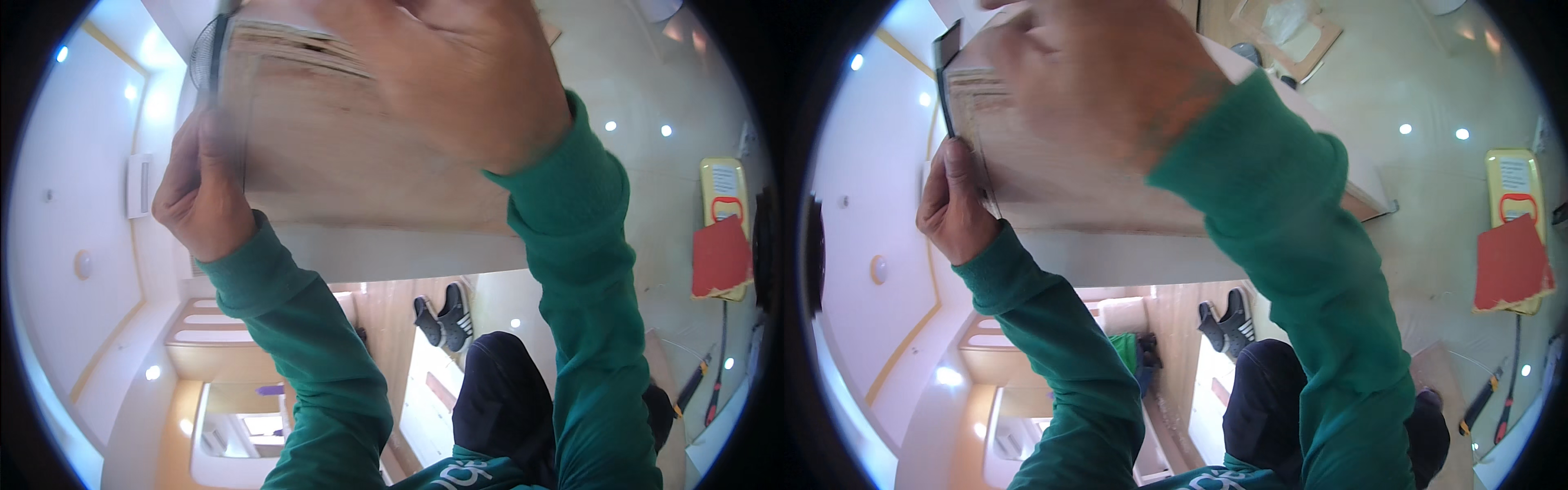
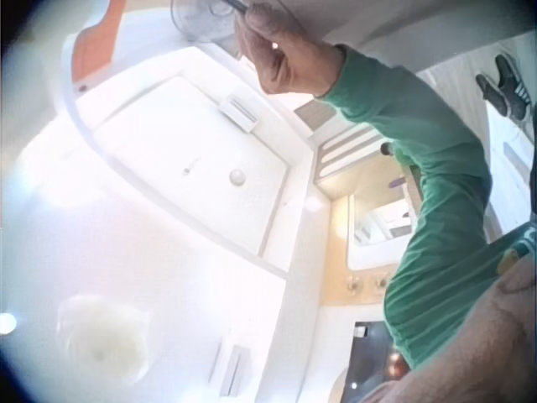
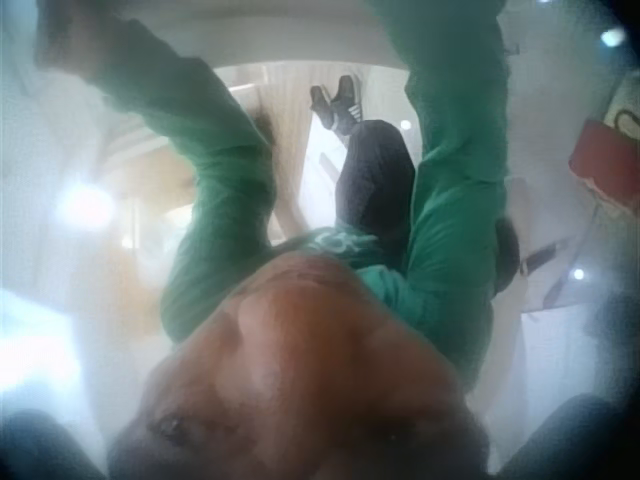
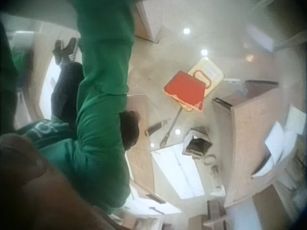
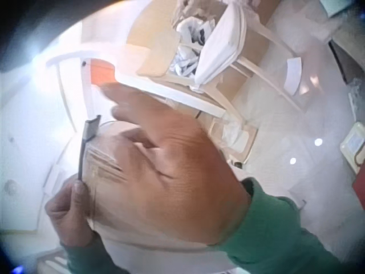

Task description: The person assembles a white cabinet by cutting and removing protective film from a panel, then attaching a metal drawer slide to the interior. They use a utility knife to trim the film and a screwdriver to secure the slide.

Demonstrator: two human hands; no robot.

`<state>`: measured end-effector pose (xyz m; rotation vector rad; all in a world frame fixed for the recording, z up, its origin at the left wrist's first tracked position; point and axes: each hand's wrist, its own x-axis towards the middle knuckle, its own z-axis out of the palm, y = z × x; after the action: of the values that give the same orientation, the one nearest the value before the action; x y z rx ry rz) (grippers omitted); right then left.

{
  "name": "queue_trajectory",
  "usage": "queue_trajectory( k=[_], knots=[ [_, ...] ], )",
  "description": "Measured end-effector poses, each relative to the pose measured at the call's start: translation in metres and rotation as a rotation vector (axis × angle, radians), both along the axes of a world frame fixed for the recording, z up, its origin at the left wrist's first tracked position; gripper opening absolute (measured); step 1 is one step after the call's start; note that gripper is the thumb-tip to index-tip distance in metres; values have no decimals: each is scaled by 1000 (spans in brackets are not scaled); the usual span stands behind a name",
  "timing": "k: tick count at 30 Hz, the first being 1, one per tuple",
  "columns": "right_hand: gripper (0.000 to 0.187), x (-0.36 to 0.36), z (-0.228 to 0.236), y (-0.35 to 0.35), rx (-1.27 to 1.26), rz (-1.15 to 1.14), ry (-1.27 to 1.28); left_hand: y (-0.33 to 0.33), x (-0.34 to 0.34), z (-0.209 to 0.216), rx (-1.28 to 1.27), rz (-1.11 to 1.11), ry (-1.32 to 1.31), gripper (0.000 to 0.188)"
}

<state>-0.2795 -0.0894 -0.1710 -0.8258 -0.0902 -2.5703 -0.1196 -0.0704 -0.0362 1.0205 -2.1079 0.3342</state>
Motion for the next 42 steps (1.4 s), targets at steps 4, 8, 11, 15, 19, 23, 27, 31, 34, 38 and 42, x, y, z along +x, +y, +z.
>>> queue_trajectory(
  k=[4, 8, 11, 15, 19, 23, 27, 31, 34, 38, 42],
  knots=[
    [27, 11, -12, 4, 337, 106, 22, -4, -6, 7, 70, -58, -13, 20],
    [18, 26, -17, 59, 747, 138, -15, -9, 6, 12, 127, -123, -27, 18],
    [16, 23, -30, 79, 850, 246, 50, -8, -3, 12, 152, -139, -19, 18],
    [16, 10, -61, 113, 1071, 386, 460, -9, -5, 8, 105, -125, -64, 17],
    [17, -15, -96, 170, 1143, 514, 611, -10, -10, 15, 77, -123, -62, 18],
    [17, -37, -137, 236, 1353, 623, 478, -16, -12, 7, 72, -117, -53, 17],
    [17, -34, -126, 261, 1429, 633, 320, -16, -10, 15, 61, -100, -50, 17],
    [17, -25, -98, 230, 1347, 505, 297, -19, -13, 13, 77, -82, 2, 15],
    [20, -36, -42, 163, 1197, 313, 510, -23, -18, 8, 91, -83, -9, 16],
    [25, -55, 29, 59, 904, 80, 524, -20, -20, 14, 89, -67, -40, 17],
    [26, -46, 64, 15, 704, 277, 357, -23, -20, 16, 82, -60, -53, 18]
  ],
)
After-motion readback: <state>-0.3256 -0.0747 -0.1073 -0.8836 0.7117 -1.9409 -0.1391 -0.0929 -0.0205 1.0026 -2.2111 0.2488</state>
